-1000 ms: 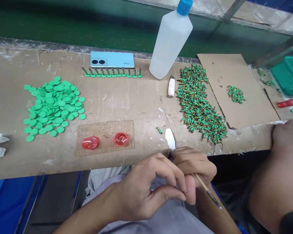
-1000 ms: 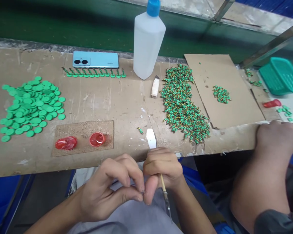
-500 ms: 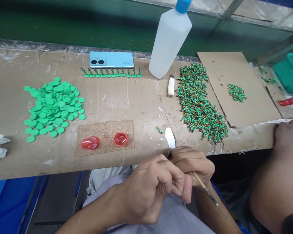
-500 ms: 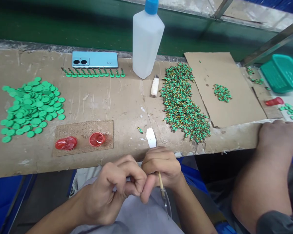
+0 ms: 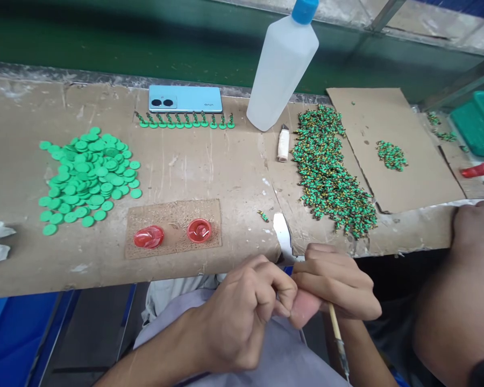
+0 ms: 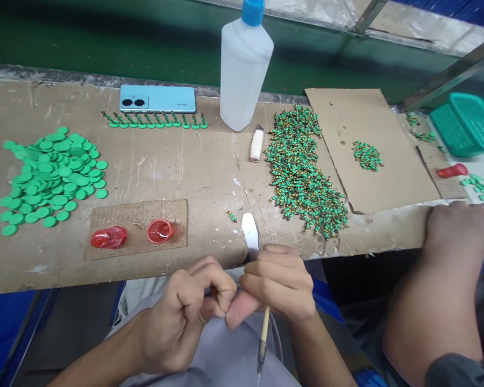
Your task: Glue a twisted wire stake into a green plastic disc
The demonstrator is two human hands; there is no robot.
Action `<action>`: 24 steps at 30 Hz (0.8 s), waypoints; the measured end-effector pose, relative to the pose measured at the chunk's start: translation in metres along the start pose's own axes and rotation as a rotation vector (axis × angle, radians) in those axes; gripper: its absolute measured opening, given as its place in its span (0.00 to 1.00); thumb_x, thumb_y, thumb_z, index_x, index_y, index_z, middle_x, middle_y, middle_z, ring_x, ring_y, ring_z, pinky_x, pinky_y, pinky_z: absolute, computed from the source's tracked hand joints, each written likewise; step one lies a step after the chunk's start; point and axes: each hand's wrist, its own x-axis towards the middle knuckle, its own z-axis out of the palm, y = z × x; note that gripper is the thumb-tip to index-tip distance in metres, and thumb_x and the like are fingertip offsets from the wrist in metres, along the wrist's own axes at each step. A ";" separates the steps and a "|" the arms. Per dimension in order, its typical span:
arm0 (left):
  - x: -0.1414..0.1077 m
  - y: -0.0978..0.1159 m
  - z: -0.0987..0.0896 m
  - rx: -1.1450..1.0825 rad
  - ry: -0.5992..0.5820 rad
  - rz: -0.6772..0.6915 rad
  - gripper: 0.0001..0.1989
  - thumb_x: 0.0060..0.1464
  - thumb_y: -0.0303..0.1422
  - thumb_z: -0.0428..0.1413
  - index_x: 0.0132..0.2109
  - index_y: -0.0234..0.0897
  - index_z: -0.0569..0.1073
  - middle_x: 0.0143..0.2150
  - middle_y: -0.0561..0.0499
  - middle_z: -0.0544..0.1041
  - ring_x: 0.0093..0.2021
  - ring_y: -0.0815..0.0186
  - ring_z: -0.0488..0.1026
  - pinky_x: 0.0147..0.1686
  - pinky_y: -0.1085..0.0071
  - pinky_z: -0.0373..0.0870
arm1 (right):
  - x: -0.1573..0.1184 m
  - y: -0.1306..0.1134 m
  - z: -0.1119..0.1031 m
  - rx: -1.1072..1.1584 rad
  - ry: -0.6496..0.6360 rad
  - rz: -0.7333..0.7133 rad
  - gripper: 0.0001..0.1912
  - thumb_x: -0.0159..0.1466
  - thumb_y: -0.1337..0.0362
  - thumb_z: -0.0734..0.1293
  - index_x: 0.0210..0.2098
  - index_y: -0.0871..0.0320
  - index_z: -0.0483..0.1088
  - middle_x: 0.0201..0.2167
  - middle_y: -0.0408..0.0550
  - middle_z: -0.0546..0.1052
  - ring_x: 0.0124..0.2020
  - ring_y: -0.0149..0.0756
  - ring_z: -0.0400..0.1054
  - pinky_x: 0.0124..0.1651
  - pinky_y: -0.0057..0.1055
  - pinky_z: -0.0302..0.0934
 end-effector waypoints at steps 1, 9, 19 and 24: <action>0.000 0.000 0.000 0.003 -0.003 -0.005 0.23 0.50 0.13 0.50 0.44 0.44 0.53 0.37 0.54 0.71 0.35 0.65 0.72 0.36 0.64 0.71 | 0.000 0.000 -0.001 -0.029 -0.005 -0.020 0.17 0.79 0.61 0.64 0.34 0.62 0.73 0.22 0.46 0.75 0.19 0.31 0.64 0.23 0.34 0.50; 0.000 -0.002 0.002 0.016 0.000 0.000 0.22 0.53 0.14 0.50 0.45 0.43 0.53 0.37 0.53 0.69 0.35 0.67 0.70 0.31 0.67 0.69 | -0.010 -0.002 -0.008 -0.144 -0.045 -0.066 0.13 0.75 0.62 0.70 0.35 0.64 0.74 0.24 0.49 0.76 0.20 0.32 0.64 0.24 0.36 0.49; -0.006 0.001 -0.002 -0.046 0.016 -0.060 0.18 0.60 0.14 0.49 0.44 0.43 0.54 0.39 0.53 0.69 0.38 0.67 0.68 0.36 0.69 0.68 | -0.016 -0.002 -0.023 -0.316 -0.047 -0.043 0.05 0.69 0.72 0.75 0.37 0.65 0.76 0.27 0.49 0.77 0.25 0.33 0.66 0.27 0.36 0.54; -0.001 0.006 -0.002 -0.186 0.069 -0.171 0.15 0.70 0.20 0.56 0.45 0.43 0.59 0.44 0.54 0.74 0.42 0.70 0.73 0.43 0.74 0.72 | -0.014 -0.001 -0.027 -0.329 -0.065 -0.070 0.07 0.68 0.71 0.76 0.35 0.66 0.75 0.26 0.49 0.77 0.24 0.33 0.67 0.27 0.36 0.54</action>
